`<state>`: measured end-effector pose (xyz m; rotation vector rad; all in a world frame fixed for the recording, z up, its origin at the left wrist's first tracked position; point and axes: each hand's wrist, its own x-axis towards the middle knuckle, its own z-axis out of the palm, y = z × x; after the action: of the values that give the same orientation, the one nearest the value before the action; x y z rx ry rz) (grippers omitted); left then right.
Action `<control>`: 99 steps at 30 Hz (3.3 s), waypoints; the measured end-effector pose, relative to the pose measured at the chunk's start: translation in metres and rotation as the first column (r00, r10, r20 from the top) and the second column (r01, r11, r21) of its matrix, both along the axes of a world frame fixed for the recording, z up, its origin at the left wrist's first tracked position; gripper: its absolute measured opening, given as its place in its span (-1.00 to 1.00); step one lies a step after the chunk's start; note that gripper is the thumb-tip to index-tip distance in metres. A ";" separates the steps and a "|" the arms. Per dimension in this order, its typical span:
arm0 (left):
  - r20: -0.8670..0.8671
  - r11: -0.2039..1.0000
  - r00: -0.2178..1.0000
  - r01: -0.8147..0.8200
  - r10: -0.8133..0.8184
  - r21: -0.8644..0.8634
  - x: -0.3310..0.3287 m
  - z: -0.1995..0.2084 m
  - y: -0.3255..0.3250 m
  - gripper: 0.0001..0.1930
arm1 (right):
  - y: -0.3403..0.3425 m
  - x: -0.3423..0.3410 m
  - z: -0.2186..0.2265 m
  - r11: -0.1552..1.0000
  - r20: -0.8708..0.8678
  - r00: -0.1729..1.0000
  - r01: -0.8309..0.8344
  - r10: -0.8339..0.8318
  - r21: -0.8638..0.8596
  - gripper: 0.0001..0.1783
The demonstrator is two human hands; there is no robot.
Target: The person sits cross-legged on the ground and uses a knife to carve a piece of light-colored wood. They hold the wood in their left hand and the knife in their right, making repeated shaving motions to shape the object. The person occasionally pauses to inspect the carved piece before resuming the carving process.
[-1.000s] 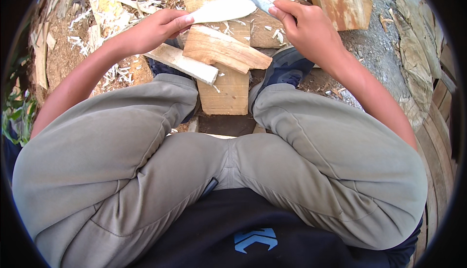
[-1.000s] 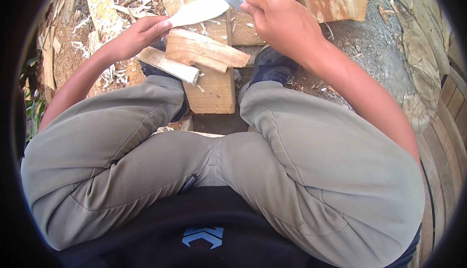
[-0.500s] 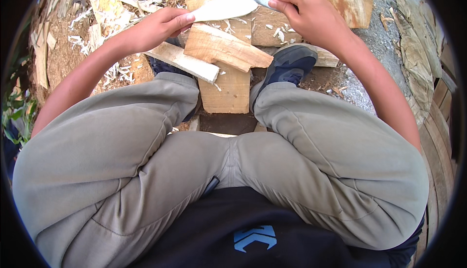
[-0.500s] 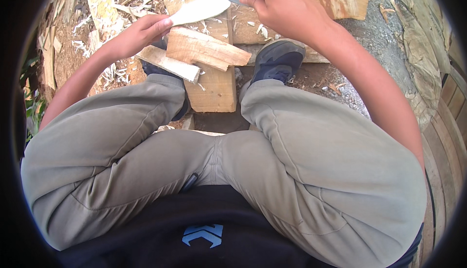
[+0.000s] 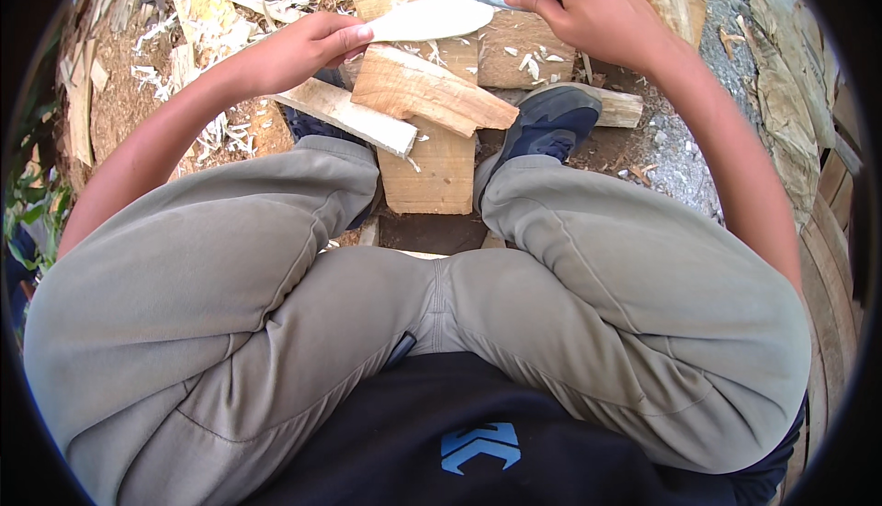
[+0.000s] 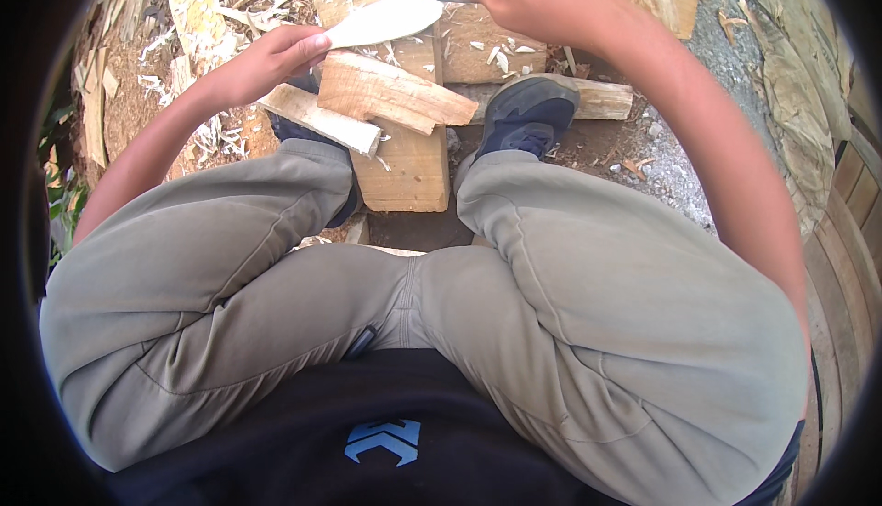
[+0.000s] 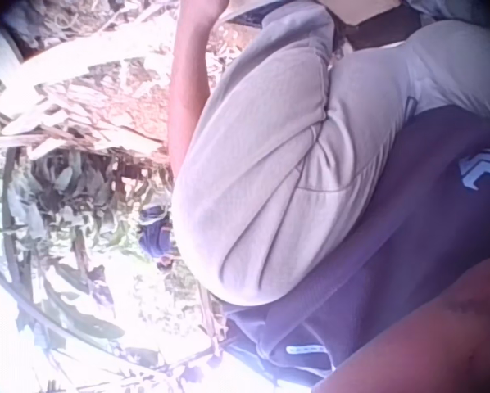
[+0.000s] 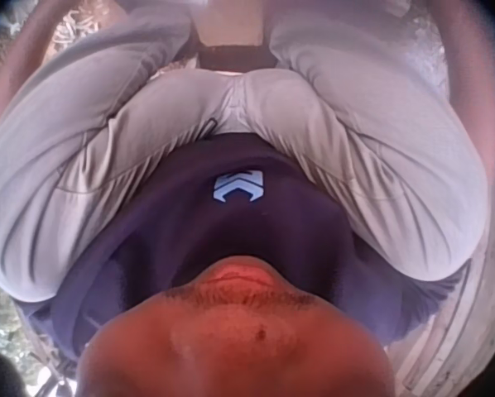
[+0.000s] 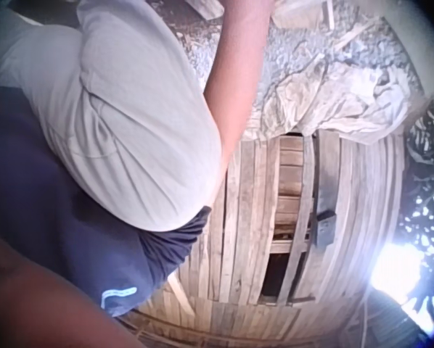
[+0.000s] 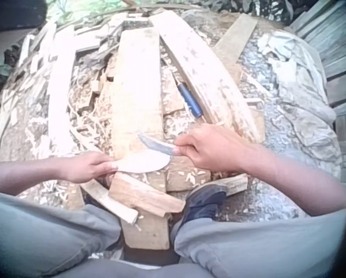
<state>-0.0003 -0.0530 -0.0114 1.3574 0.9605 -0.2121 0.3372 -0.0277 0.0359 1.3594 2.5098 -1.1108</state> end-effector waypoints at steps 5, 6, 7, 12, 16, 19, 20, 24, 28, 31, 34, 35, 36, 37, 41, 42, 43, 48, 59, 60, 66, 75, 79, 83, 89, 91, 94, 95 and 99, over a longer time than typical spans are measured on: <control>0.009 1.000 1.000 -0.025 0.025 -0.008 0.001 0.001 -0.001 -0.50 | 0.013 -0.009 0.012 0.994 -0.030 1.000 0.005 -0.009 -0.105 -0.77; 0.004 1.000 1.000 -0.018 0.018 0.002 0.000 0.000 -0.001 -0.50 | 0.016 -0.008 0.011 0.993 -0.023 0.999 -0.027 0.024 -0.116 -0.77; -0.002 1.000 1.000 -0.011 0.011 0.011 0.000 0.000 0.000 -0.50 | 0.020 -0.005 0.010 0.990 -0.017 0.998 -0.059 0.057 -0.127 -0.77; 0.004 0.999 1.000 -0.002 0.001 0.041 0.000 0.000 -0.001 -0.49 | 0.031 -0.002 0.021 0.979 -0.032 0.985 -0.171 0.168 -0.115 -0.79; -0.003 0.998 1.000 0.023 -0.023 0.050 0.000 -0.001 0.000 -0.48 | 0.041 -0.005 0.017 0.958 0.045 0.957 -0.285 0.287 -0.039 -0.79; 0.003 0.998 1.000 0.024 -0.024 0.060 -0.002 -0.002 -0.001 -0.48 | 0.045 -0.008 0.020 0.952 0.038 0.951 -0.305 0.306 -0.027 -0.78; 0.003 0.998 1.000 0.024 -0.024 0.064 -0.002 -0.002 -0.001 -0.48 | 0.045 -0.009 0.021 0.951 0.035 0.950 -0.308 0.309 -0.032 -0.77; 0.015 0.996 1.000 0.021 -0.023 0.085 0.000 0.000 -0.002 -0.49 | 0.041 -0.012 0.025 0.960 0.168 0.945 -0.278 0.281 -0.039 -0.77; 0.007 0.997 1.000 0.024 -0.025 0.076 -0.001 0.000 -0.001 -0.49 | 0.046 -0.011 0.026 0.955 0.170 0.940 -0.293 0.297 -0.052 -0.77; 0.018 0.997 0.999 0.025 -0.027 0.072 0.000 -0.002 0.000 -0.49 | 0.053 -0.010 0.024 0.936 0.154 0.924 -0.352 0.351 -0.026 -0.76; 0.001 0.996 0.999 0.036 -0.036 0.087 0.000 -0.003 -0.001 -0.49 | 0.058 -0.019 0.025 0.919 0.190 0.900 -0.394 0.393 -0.036 -0.76; -0.008 0.994 0.999 0.042 -0.041 0.097 0.000 -0.003 -0.001 -0.50 | 0.058 -0.021 0.025 0.915 0.210 0.892 -0.401 0.401 -0.047 -0.76; -0.007 0.994 0.999 0.039 -0.039 0.103 0.000 -0.002 -0.002 -0.50 | 0.058 -0.021 0.025 0.917 0.205 0.894 -0.395 0.397 -0.054 -0.76; -0.005 0.993 0.999 0.037 -0.036 0.109 0.000 -0.002 -0.003 -0.50 | 0.058 -0.021 0.025 0.919 0.201 0.897 -0.389 0.393 -0.061 -0.77; -0.065 0.993 0.991 0.118 -0.118 0.002 -0.003 0.003 0.008 -0.42 | 0.052 -0.016 0.024 0.919 0.183 0.902 -0.392 0.392 -0.037 -0.78; -0.100 0.991 0.987 0.130 -0.127 0.023 -0.002 0.006 0.010 -0.42 | 0.049 -0.016 0.024 0.926 0.188 0.908 -0.378 0.375 -0.022 -0.79; -0.134 0.989 0.982 0.142 -0.135 0.044 -0.002 0.009 0.011 -0.42 | 0.046 -0.017 0.026 0.932 0.193 0.914 -0.363 0.358 -0.006 -0.80; -0.229 0.930 0.953 0.257 -0.198 0.263 -0.014 0.018 0.034 -0.46 | 0.035 -0.016 0.032 0.946 0.235 0.927 -0.316 0.293 0.065 -0.83; -0.319 0.879 0.932 0.293 -0.174 0.377 -0.016 0.015 0.022 -0.46 | 0.039 -0.011 0.027 0.926 0.163 0.919 -0.373 0.360 0.057 -0.83; -0.302 0.874 0.936 0.293 -0.179 0.388 -0.017 0.016 0.023 -0.46 | 0.042 -0.013 0.030 0.919 0.188 0.908 -0.391 0.375 0.056 -0.82; -0.244 0.821 0.946 0.308 -0.213 0.481 -0.019 0.005 0.023 -0.53 | 0.032 -0.032 0.029 0.887 0.205 0.868 -0.462 0.452 0.001 -0.81; -0.221 0.876 0.961 0.249 -0.169 0.412 -0.027 0.003 0.014 -0.51 | 0.031 -0.013 0.044 0.944 0.234 0.927 -0.319 0.293 0.083 -0.80; -0.231 0.859 0.958 0.259 -0.170 0.441 -0.028 -0.002 0.011 -0.51 | 0.027 -0.020 0.049 0.933 0.272 0.908 -0.352 0.320 0.078 -0.81; -0.198 0.880 0.970 0.212 -0.138 0.426 -0.026 0.002 0.007 -0.54 | 0.027 -0.015 0.039 0.951 0.235 0.932 -0.301 0.275 0.078 -0.82; -0.187 0.851 0.971 0.222 -0.149 0.476 -0.032 -0.007 0.004 -0.56 | 0.029 -0.018 0.038 0.949 0.258 0.921 -0.313 0.292 0.046 -0.83; -0.191 0.850 0.970 0.227 -0.152 0.476 -0.031 -0.008 0.004 -0.56 | 0.028 -0.019 0.037 0.938 0.285 0.905 -0.343 0.317 0.045 -0.83; -0.203 0.868 0.969 0.218 -0.139 0.446 -0.027 -0.001 0.004 -0.55 | 0.026 -0.016 0.035 0.938 0.259 0.914 -0.341 0.314 0.065 -0.82; -0.190 0.863 0.971 0.218 -0.145 0.456 -0.028 -0.003 0.004 -0.55 | 0.026 -0.015 0.034 0.940 0.239 0.922 -0.332 0.306 0.075 -0.82; -0.178 0.868 0.973 0.215 -0.150 0.447 -0.030 -0.004 0.005 -0.53 | 0.026 -0.013 0.035 0.951 0.218 0.935 -0.300 0.279 0.070 -0.82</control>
<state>-0.0305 -0.0481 -0.0155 1.9016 1.0375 -0.2308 0.3237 -0.0019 0.0708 1.0160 2.5343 -0.7523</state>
